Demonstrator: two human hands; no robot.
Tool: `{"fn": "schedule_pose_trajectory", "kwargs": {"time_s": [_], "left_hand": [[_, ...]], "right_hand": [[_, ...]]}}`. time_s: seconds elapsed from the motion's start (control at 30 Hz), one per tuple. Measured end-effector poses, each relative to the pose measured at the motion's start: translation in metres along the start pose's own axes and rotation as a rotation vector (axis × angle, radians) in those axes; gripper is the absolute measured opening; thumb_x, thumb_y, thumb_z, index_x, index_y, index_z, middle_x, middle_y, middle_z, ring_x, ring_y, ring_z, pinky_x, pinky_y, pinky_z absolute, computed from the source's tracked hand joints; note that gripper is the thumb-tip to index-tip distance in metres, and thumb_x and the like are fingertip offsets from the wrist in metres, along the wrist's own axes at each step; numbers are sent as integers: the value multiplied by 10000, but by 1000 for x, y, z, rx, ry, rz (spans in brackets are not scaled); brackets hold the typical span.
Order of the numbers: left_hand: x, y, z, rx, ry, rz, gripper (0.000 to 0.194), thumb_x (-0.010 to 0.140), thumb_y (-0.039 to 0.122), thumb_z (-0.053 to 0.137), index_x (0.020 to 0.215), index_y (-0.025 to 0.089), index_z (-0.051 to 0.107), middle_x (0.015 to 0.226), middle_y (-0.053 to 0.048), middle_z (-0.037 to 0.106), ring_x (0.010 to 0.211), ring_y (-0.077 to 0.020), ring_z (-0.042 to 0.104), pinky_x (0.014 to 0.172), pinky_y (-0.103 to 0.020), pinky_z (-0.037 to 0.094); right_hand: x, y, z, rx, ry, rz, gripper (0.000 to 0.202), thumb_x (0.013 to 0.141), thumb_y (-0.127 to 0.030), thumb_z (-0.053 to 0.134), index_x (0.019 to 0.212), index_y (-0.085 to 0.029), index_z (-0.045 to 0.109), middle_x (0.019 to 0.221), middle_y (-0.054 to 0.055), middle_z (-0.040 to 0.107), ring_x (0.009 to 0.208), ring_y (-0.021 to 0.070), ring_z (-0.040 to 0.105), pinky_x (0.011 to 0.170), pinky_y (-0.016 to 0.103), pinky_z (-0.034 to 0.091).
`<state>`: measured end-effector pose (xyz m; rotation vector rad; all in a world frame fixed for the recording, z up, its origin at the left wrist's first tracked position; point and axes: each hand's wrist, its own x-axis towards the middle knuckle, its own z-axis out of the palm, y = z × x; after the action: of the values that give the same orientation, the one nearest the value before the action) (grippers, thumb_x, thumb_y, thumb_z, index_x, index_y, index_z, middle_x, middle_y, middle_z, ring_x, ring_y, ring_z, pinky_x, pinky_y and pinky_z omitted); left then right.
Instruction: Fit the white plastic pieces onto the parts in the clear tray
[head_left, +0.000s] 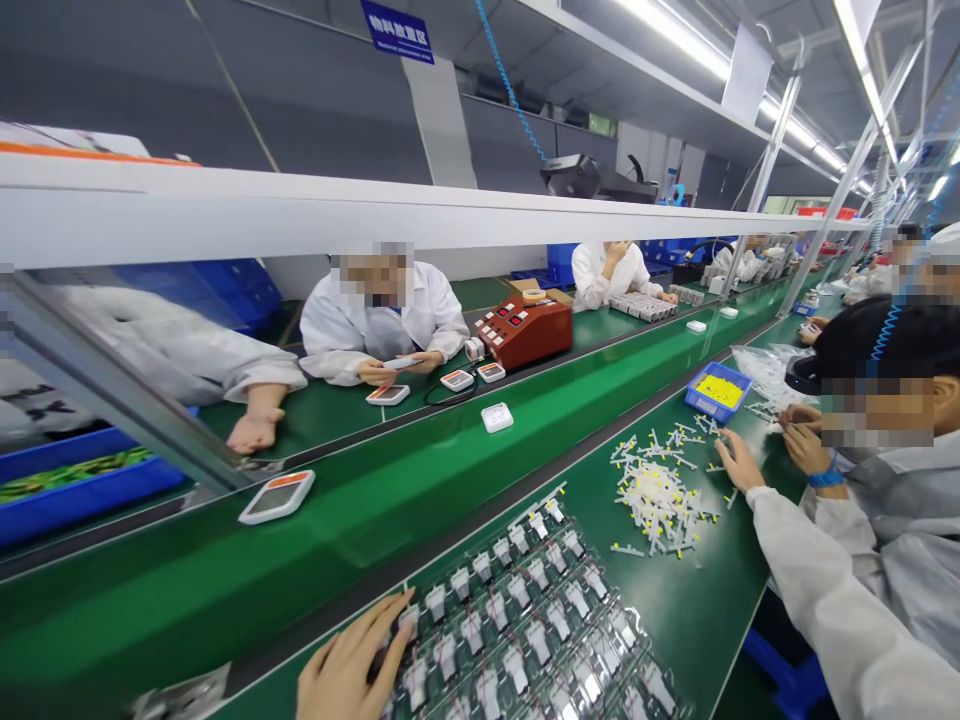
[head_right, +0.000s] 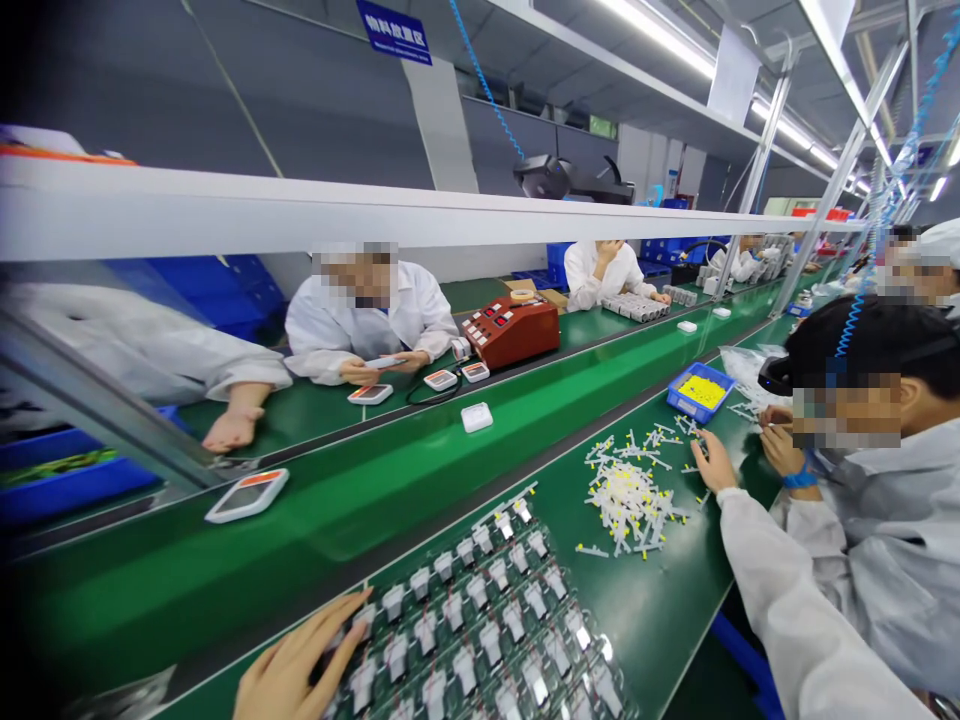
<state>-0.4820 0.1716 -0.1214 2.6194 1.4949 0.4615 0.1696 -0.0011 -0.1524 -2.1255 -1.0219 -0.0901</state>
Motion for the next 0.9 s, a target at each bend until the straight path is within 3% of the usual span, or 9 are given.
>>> {"fn": "schedule_pose_trajectory", "kwargs": {"time_s": [0.07, 0.17, 0.3, 0.47, 0.57, 0.7, 0.9], "left_hand": [[1, -1, 1, -8, 6, 3, 442, 877, 462, 400, 1240, 323, 610, 1285, -4, 630, 1186, -244, 576, 976, -402, 408], [1, -4, 4, -6, 3, 2, 430, 880, 467, 409, 1240, 343, 608, 1292, 3, 624, 1191, -242, 574, 979, -413, 407], [-2, -7, 9, 8, 33, -4, 405, 898, 459, 414, 1251, 369, 592, 1307, 11, 613, 1205, -248, 565, 983, -446, 410], [-1, -8, 17, -8, 94, 41, 377, 914, 421, 424, 1247, 374, 594, 1283, 3, 630, 1182, -243, 583, 954, -441, 445], [2, -3, 15, -27, 113, 22, 365, 924, 402, 437, 1255, 370, 586, 1280, -6, 630, 1168, -242, 587, 954, -443, 446], [1, 15, 1, -91, 92, 0, 360, 947, 352, 409, 1268, 327, 569, 1276, -47, 623, 1175, -231, 564, 1007, -474, 384], [1, 26, -19, -191, 112, -17, 336, 933, 276, 426, 1242, 277, 558, 1225, -72, 628, 1161, -228, 548, 1028, -493, 323]], "right_hand": [[21, 16, 6, 42, -31, 1, 588, 897, -555, 322, 1283, -157, 518, 1343, 139, 544, 1229, 256, 517, 1059, 387, 380], [48, 24, 20, 89, -46, -2, 586, 862, -583, 350, 1255, -193, 544, 1339, 114, 555, 1218, 251, 527, 1038, 377, 406], [75, 23, 35, 136, -72, -15, 622, 762, -634, 458, 1167, -188, 617, 1288, 115, 596, 1205, 283, 533, 1007, 389, 433], [94, 14, 38, 188, -82, 6, 630, 625, -645, 584, 1015, -165, 703, 1097, 133, 697, 989, 330, 647, 868, 437, 506], [93, 8, 40, 240, -131, -16, 560, 653, -633, 549, 914, -174, 733, 977, 108, 736, 939, 318, 672, 862, 415, 511], [74, -9, 56, 346, -266, -52, 517, 652, -614, 571, 944, -227, 751, 1058, 67, 730, 1051, 338, 645, 915, 409, 501], [39, -54, 79, 345, -374, -184, 436, 659, -646, 585, 948, -369, 759, 1045, 77, 730, 985, 392, 661, 745, 494, 564]]}}
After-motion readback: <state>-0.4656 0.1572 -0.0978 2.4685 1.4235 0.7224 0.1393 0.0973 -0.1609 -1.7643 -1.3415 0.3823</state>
